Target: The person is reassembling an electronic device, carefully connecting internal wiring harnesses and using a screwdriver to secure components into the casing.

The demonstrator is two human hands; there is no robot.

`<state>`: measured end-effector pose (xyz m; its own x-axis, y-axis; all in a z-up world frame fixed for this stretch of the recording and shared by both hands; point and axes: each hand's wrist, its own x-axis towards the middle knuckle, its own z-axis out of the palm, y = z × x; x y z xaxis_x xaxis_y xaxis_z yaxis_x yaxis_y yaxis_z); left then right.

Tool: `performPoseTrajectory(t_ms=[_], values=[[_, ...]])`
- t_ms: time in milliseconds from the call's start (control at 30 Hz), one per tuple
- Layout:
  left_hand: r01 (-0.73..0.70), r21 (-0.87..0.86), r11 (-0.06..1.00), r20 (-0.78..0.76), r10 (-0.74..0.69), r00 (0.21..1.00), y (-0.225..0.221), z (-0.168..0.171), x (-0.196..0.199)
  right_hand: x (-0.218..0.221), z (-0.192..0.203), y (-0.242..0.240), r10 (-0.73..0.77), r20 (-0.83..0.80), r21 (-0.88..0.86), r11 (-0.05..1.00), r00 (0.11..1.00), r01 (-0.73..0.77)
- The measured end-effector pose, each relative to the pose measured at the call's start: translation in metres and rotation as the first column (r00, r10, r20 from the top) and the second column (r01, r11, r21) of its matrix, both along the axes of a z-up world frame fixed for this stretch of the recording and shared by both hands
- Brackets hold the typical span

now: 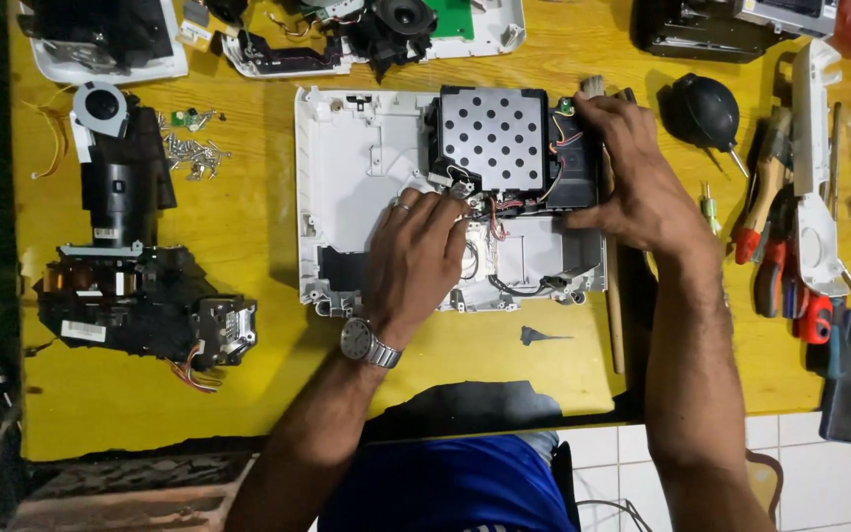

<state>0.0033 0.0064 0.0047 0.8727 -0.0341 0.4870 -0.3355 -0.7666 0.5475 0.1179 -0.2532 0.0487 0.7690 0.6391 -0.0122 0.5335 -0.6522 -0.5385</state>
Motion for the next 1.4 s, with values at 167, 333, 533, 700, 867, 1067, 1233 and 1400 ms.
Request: performPoseTrajectory(t_ms=[167,333,533,700,867,1067,1233,1400], values=[[-0.026,-0.061,0.998,-0.018,0.025,1.000,-0.002,-0.003,0.000,-0.003,0.008,0.005,-0.038,-0.013,-0.030,0.999,0.999,0.037],[-0.030,-0.106,0.994,-0.013,0.028,1.000,-0.004,-0.001,-0.001,-0.006,0.017,0.012,-0.061,-0.026,-0.065,0.996,0.998,0.059],[-0.064,0.014,0.998,0.014,0.064,0.998,-0.009,-0.004,0.001,-0.002,0.010,0.008,-0.069,-0.034,-0.067,0.995,0.997,0.067],[-0.054,0.066,0.996,0.006,0.053,0.999,-0.012,-0.003,0.000,-0.005,0.012,0.010,-0.104,-0.052,-0.083,0.992,0.993,0.100],[-0.023,0.015,1.000,0.023,0.022,0.999,-0.006,-0.002,-0.001,-0.019,0.032,0.004,-0.070,-0.213,0.119,0.988,0.975,0.097],[-0.034,0.057,0.998,0.082,0.030,0.996,-0.005,-0.002,-0.004,-0.027,0.016,0.005,-0.236,-0.231,0.175,0.944,0.944,0.279],[-0.110,0.055,0.992,0.084,0.105,0.991,0.003,-0.004,-0.006,-0.030,0.016,0.007,-0.296,-0.231,0.167,0.927,0.927,0.337],[-0.296,0.034,0.955,0.105,0.291,0.951,0.004,0.011,-0.010,-0.039,0.031,0.021,-0.305,-0.322,0.204,0.902,0.896,0.380]])
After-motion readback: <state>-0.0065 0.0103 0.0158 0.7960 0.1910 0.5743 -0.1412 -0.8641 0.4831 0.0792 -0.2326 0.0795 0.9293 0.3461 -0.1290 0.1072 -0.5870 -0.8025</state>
